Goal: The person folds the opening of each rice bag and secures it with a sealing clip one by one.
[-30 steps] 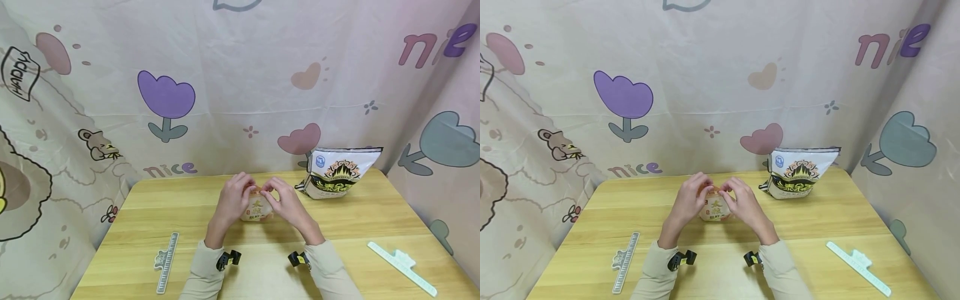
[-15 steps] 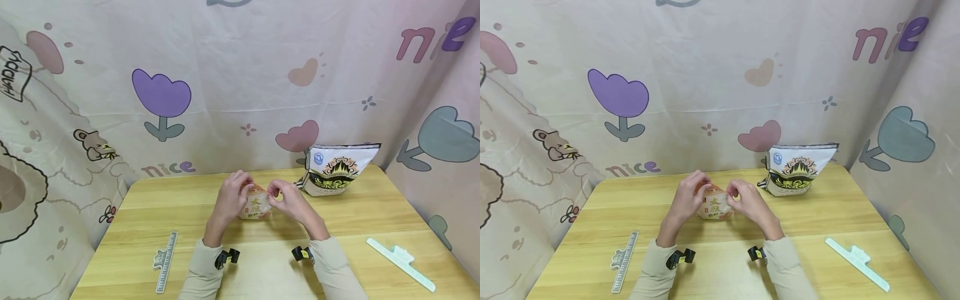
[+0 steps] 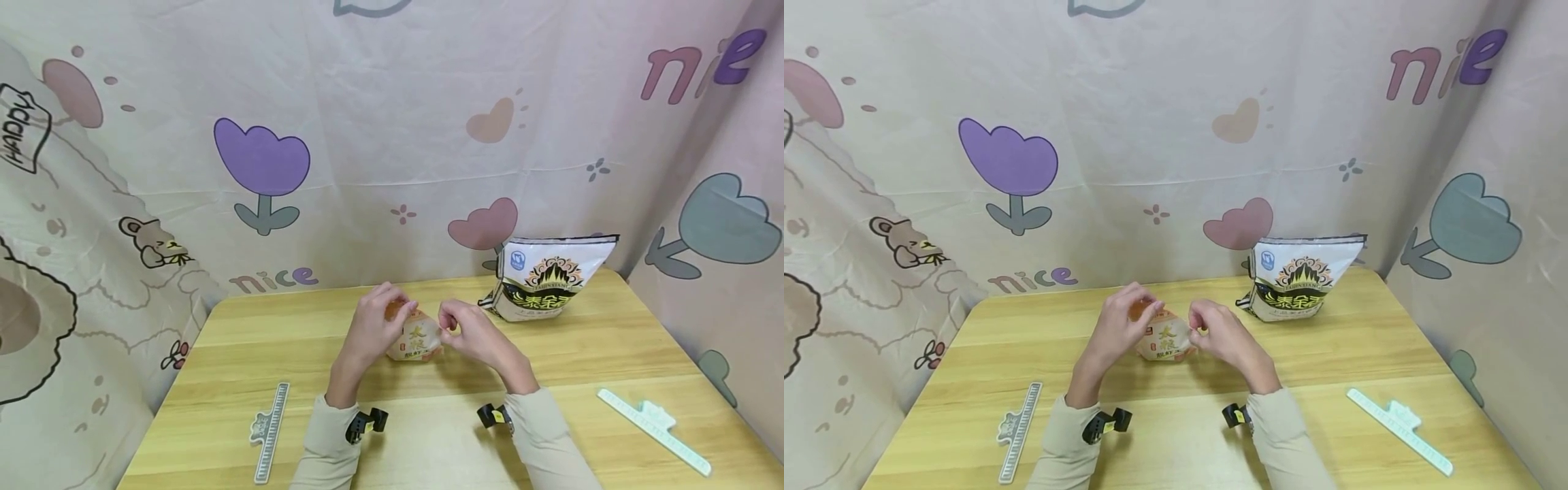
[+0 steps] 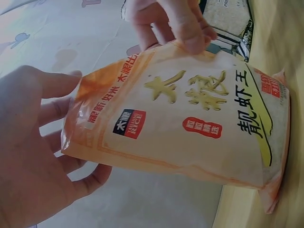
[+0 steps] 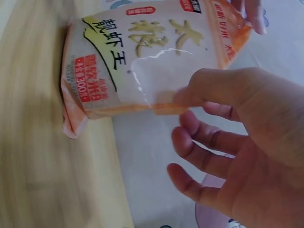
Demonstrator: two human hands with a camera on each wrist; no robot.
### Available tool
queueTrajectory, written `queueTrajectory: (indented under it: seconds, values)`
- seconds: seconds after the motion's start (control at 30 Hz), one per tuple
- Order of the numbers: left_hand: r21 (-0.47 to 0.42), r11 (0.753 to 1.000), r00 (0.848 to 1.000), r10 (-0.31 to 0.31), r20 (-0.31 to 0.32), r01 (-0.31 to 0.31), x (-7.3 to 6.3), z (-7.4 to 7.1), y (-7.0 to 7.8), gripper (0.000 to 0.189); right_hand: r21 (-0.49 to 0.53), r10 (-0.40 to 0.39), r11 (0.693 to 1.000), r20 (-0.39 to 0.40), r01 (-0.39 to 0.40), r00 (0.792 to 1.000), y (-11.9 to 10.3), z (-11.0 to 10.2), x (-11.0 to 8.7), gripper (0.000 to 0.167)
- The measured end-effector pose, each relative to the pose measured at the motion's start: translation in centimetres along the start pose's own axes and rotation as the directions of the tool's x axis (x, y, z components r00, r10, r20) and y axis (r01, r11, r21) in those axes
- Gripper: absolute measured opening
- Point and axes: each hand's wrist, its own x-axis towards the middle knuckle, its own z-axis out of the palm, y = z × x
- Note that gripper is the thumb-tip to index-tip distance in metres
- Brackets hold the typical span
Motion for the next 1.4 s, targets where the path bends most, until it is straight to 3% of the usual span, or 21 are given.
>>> queueTrajectory:
  seconds: [0.17,0.27,0.37,0.5,0.77,1.1,1.4]
  values:
    - [-0.010,1.000,1.000,-0.015,0.026,0.016,-0.1,-0.3,0.0,0.004,0.056,0.040,0.998,0.030,-0.042,0.999,-0.1,-0.5,-0.1,0.017]
    - [-0.001,1.000,0.999,-0.017,0.038,0.017,-0.2,-0.5,-0.1,0.003,0.102,0.029,0.994,-0.036,-0.026,0.999,-0.6,-0.4,0.1,0.011]
    - [0.009,1.000,0.999,-0.003,0.048,0.002,-0.1,-0.5,-0.2,0.006,0.116,-0.045,0.991,-0.138,0.062,0.989,-1.5,0.3,0.5,0.002]
    - [0.021,1.000,0.999,0.019,0.047,-0.020,-0.1,-0.5,-0.2,0.011,0.092,-0.131,0.984,-0.200,0.152,0.971,-2.6,1.6,1.1,0.005]
    - [0.012,1.000,0.998,0.007,0.063,-0.007,-0.2,-0.8,0.1,0.009,0.043,-0.134,0.988,-0.236,0.148,0.962,-3.2,2.6,1.3,0.009]
    - [0.035,0.999,0.996,-0.034,0.080,0.031,-0.2,-1.7,0.5,0.003,-0.110,-0.237,0.971,-0.281,0.214,0.930,-3.2,3.1,1.7,0.006]
    - [0.091,0.996,0.996,0.008,0.087,-0.016,0.0,-0.9,-0.1,0.006,-0.104,-0.261,0.965,-0.295,0.240,0.919,-2.3,2.4,1.5,0.005]
